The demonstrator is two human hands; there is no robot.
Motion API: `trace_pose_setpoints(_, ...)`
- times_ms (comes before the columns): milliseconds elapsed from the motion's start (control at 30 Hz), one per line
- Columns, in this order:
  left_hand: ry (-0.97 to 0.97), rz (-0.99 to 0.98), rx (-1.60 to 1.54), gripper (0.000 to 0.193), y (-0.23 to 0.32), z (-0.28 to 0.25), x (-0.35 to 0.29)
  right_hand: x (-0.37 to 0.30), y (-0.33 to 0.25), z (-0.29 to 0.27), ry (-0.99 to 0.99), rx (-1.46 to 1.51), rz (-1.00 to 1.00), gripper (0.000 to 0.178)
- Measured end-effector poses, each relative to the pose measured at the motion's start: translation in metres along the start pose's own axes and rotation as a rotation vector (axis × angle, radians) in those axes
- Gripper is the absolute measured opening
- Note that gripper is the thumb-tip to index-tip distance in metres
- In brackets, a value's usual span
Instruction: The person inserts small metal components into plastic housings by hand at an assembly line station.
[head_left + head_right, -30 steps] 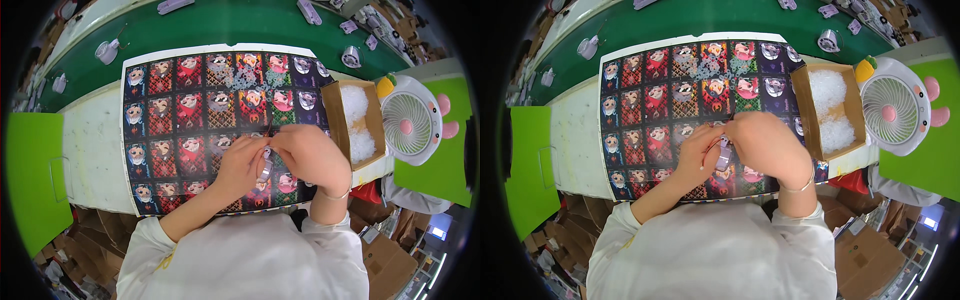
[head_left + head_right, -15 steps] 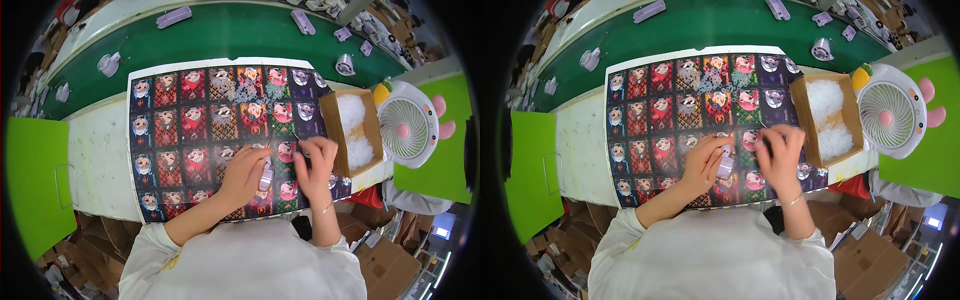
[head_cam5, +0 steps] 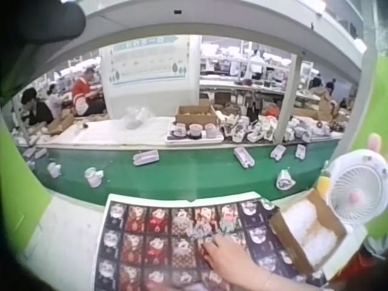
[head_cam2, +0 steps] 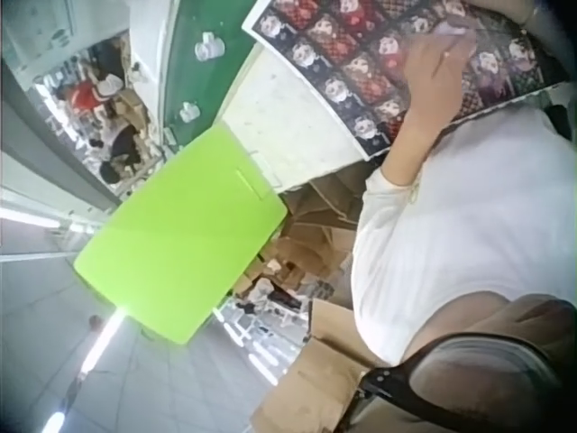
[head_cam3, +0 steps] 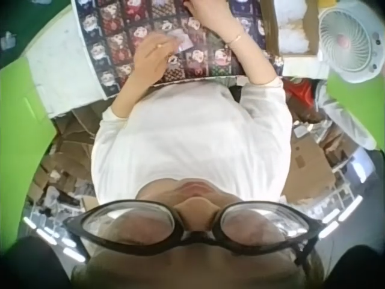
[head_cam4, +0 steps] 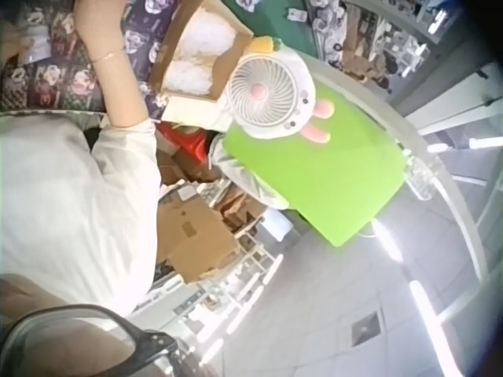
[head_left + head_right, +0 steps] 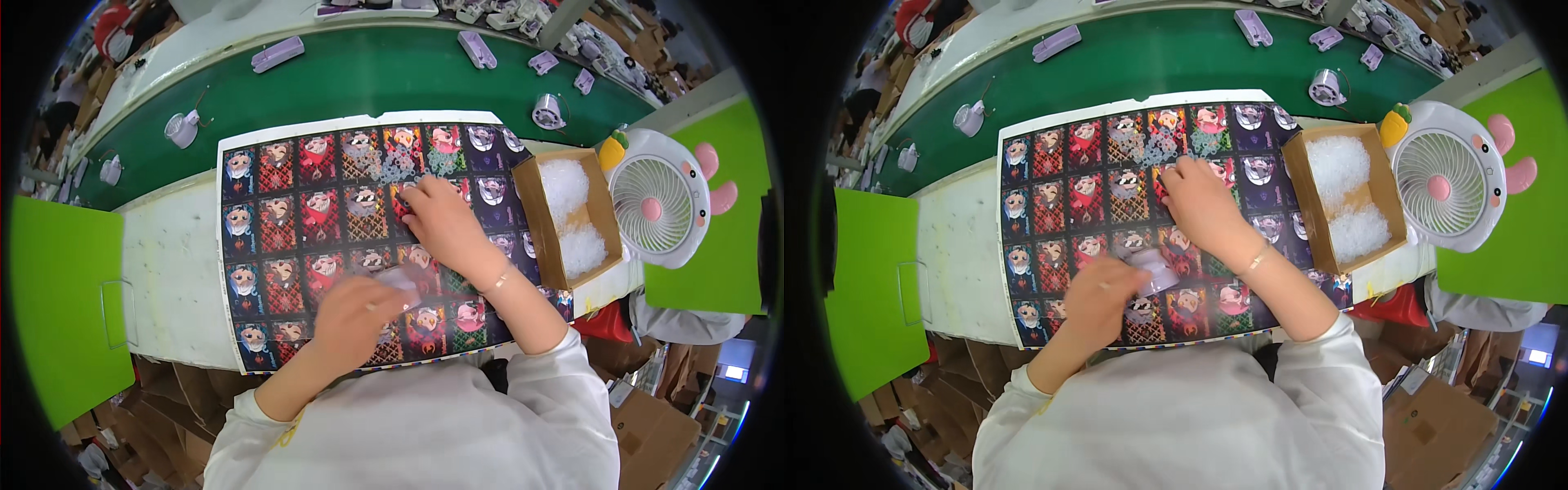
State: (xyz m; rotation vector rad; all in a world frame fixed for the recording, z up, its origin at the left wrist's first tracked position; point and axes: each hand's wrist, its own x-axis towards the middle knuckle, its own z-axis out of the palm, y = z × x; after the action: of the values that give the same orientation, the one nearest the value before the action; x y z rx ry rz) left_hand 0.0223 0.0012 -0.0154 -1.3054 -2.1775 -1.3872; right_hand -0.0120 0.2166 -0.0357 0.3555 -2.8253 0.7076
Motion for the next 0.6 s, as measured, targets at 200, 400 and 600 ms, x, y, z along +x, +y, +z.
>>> trace_pose_setpoints(200, -0.223, 0.023, -0.142, 0.042, -0.002, 0.008, 0.015, 0.006, -0.001, 0.000, -0.118, -0.026, -0.004, 0.015)
trace_pose_setpoints(400, -0.119, -0.113, -0.286, 0.026, -0.004, 0.009, 0.027, -0.031, -0.051, -0.080, 0.129, 0.694, 0.174, 0.020)
trace_pose_setpoints(600, -0.041, -0.086, -0.272, 0.019, -0.005, 0.013, 0.036, -0.047, -0.073, -0.079, 0.191, 0.473, -0.061, 0.030)
